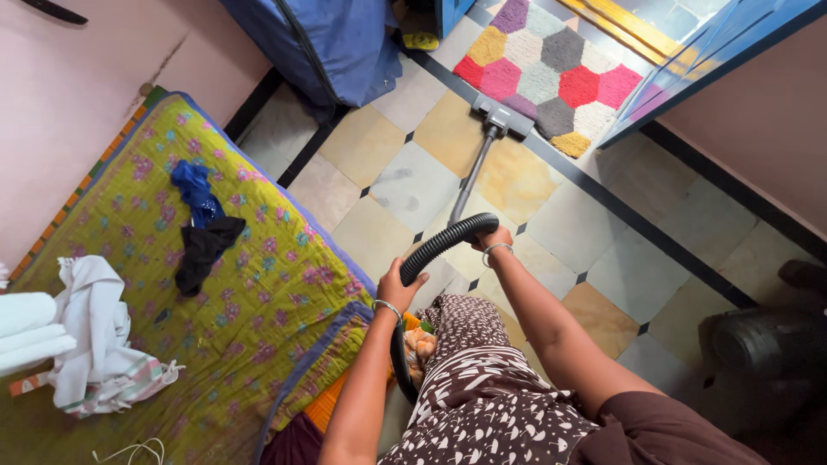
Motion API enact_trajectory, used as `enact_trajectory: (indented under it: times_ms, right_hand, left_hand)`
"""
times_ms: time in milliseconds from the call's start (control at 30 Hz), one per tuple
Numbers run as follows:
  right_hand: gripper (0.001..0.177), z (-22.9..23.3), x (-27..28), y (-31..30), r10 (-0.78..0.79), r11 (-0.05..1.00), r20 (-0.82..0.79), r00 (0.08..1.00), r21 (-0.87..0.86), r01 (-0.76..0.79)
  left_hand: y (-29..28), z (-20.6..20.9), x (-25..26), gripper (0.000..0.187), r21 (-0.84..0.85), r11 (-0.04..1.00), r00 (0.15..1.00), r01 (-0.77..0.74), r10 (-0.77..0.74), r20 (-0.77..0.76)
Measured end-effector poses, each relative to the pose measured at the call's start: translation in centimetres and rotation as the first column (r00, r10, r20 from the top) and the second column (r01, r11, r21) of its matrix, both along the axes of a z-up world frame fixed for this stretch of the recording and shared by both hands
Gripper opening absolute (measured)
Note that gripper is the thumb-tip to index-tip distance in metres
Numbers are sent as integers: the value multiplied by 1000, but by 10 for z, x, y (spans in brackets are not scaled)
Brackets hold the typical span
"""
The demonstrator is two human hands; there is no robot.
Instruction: The person vacuums the tiled floor in a bedroom, moving the vacuum head around a bed, furniture, and a rug.
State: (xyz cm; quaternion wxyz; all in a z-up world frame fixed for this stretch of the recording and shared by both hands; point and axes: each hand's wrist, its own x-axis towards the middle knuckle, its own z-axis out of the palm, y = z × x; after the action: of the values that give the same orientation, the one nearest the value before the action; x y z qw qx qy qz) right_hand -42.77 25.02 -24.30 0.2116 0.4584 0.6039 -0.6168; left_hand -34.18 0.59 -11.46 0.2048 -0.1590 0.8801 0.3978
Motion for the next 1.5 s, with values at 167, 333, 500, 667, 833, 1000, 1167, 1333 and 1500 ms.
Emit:
enact_trajectory:
  times_ms: [167, 333, 500, 667, 833, 1000, 1167, 1333, 1500]
  right_hand:
    - [27, 24, 47, 43, 305, 929, 40, 951, 207, -307]
    - [37, 57, 126, 89, 472, 787, 173, 864, 358, -502]
    - [34, 83, 237, 105, 487, 779, 186, 854, 350, -520]
    - [37, 99, 346, 112, 409, 791, 296, 863, 357, -497]
    - [41, 116, 437, 119, 350, 811, 304, 886, 375, -449]
    - [41, 131, 489, 127, 227, 870, 262, 938, 378, -316]
    - [45, 130, 482, 135, 364, 697, 335, 869, 520, -493]
    - [45, 108, 431, 148, 261, 830, 279, 924, 424, -363]
    - [46, 83, 357, 182, 188, 847, 239, 952, 451, -281]
  left_hand:
    - [10, 13, 31, 58, 21, 993, 993, 120, -120, 15]
    - [25, 31, 77, 58, 21, 956, 953, 293, -294, 73]
    - [37, 44, 137, 55, 6, 926, 925, 378, -378, 48]
    - [49, 48, 195, 55, 43, 884, 884, 465, -463, -60]
    - [74, 60, 232, 51, 16, 848, 848, 530, -530, -33]
    - [90, 54, 244, 47, 1, 776, 773, 631, -628, -90]
    - [101, 53, 240, 44, 15, 769, 767, 639, -636, -85]
    - [112, 44, 209, 47, 1, 788, 783, 616, -612, -108]
    - [139, 37, 160, 51, -53, 832, 833, 552, -553, -8]
